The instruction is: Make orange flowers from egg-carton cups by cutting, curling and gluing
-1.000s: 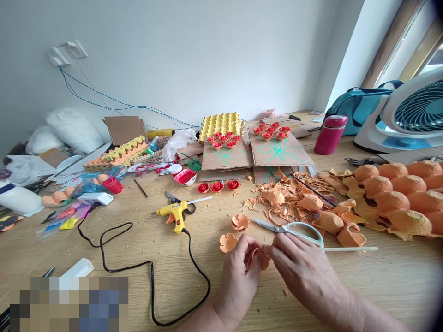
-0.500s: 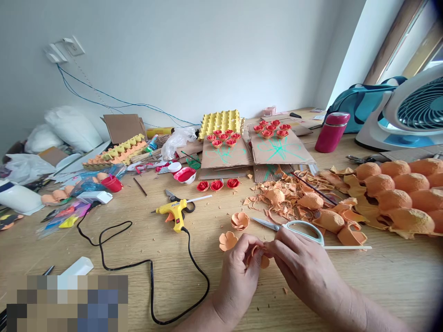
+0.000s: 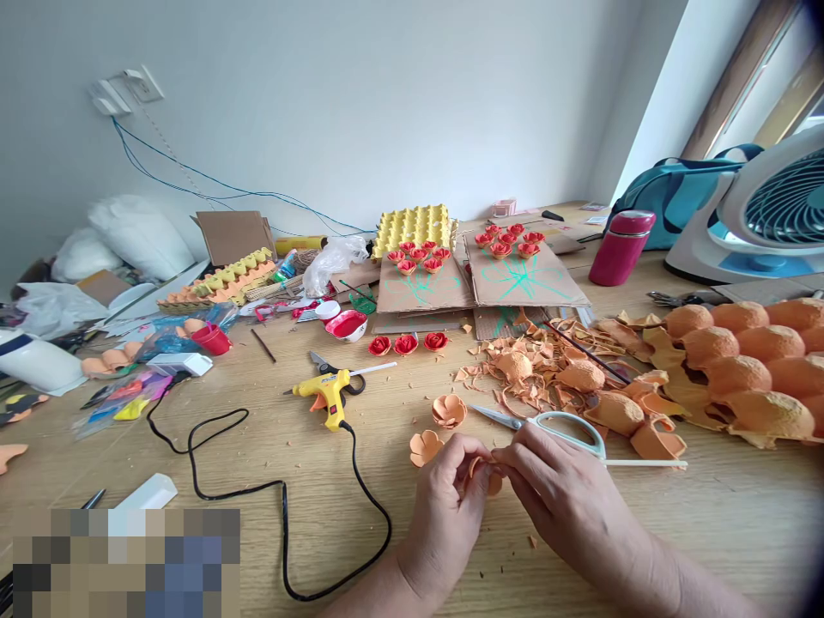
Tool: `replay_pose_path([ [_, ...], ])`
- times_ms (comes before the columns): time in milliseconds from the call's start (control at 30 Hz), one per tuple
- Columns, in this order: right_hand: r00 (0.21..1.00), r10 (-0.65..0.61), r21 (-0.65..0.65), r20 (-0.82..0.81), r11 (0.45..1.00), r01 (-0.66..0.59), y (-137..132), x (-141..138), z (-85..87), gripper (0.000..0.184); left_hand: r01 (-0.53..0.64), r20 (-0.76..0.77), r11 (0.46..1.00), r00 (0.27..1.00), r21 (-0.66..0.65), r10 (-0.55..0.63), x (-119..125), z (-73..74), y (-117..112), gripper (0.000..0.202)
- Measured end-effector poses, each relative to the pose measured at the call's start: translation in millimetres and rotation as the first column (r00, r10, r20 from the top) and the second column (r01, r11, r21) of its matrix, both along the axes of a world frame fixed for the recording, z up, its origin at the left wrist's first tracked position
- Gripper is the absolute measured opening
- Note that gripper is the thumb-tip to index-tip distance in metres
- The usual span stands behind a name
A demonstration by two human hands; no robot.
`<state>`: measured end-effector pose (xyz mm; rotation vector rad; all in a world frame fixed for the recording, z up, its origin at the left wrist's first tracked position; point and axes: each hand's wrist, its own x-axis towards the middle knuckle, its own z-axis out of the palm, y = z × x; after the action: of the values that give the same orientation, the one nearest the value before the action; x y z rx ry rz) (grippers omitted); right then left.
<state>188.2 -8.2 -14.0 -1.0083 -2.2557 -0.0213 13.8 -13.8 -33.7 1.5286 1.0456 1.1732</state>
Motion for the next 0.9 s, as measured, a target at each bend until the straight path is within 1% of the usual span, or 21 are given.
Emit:
replay_pose_path([
  [133, 0.996, -0.017, 0.052, 0.091, 0.999, 0.012, -0.6, 1.0, -0.5, 0.034, 0.024, 0.044, 0.999, 0.999, -0.031, -0.023, 0.7, -2.9, 1.4, 0.008],
  [200, 0.995, -0.009, 0.059, 0.1, 0.998, 0.003, -0.9, 1.2, -0.6, 0.035, 0.031, 0.056, 0.999, 0.998, -0.021, -0.029, 0.3, -3.0, 1.7, 0.008],
  [267, 0.998, 0.002, 0.024, 0.055, 1.0, -0.003, -1.0, 0.9, -0.9, 0.031, 0.022, 0.042, 1.0, 0.999, 0.016, -0.023, -0.5, -2.7, 1.7, 0.008],
  [367, 0.999, -0.014, -0.054, -0.04, 0.998, 0.012, -0.2, 0.4, -1.4, 0.022, -0.014, 0.017, 0.997, 1.0, 0.079, 0.013, -1.5, -3.6, 1.7, 0.008],
  [467, 0.997, -0.026, -0.089, -0.075, 0.996, 0.02, 1.2, 0.5, -2.0, 0.023, -0.028, 0.011, 0.995, 1.0, 0.095, 0.027, -1.7, -6.1, 2.7, 0.007],
  [633, 1.0, -0.024, -0.026, -0.014, 0.999, 0.024, 1.4, 1.8, -2.4, 0.034, -0.015, -0.064, 0.999, 0.998, 0.043, 0.018, -1.4, -6.1, 4.7, 0.009],
  [767, 0.997, -0.026, 0.064, 0.072, 0.998, 0.021, -0.5, 2.3, -0.9, 0.041, -0.01, -0.056, 0.999, 0.998, 0.043, 0.013, -1.5, -2.2, 4.0, 0.008],
  [833, 0.997, -0.012, 0.075, 0.07, 0.997, 0.007, -0.8, 1.5, 0.8, 0.04, -0.004, -0.04, 0.999, 0.999, 0.044, 0.006, -1.8, -0.4, 3.0, 0.008],
  [900, 0.999, -0.003, 0.046, 0.034, 0.999, 0.002, -0.5, 0.0, 2.3, 0.034, -0.013, -0.025, 0.999, 1.0, 0.052, 0.014, -2.3, 0.3, 2.2, 0.008],
])
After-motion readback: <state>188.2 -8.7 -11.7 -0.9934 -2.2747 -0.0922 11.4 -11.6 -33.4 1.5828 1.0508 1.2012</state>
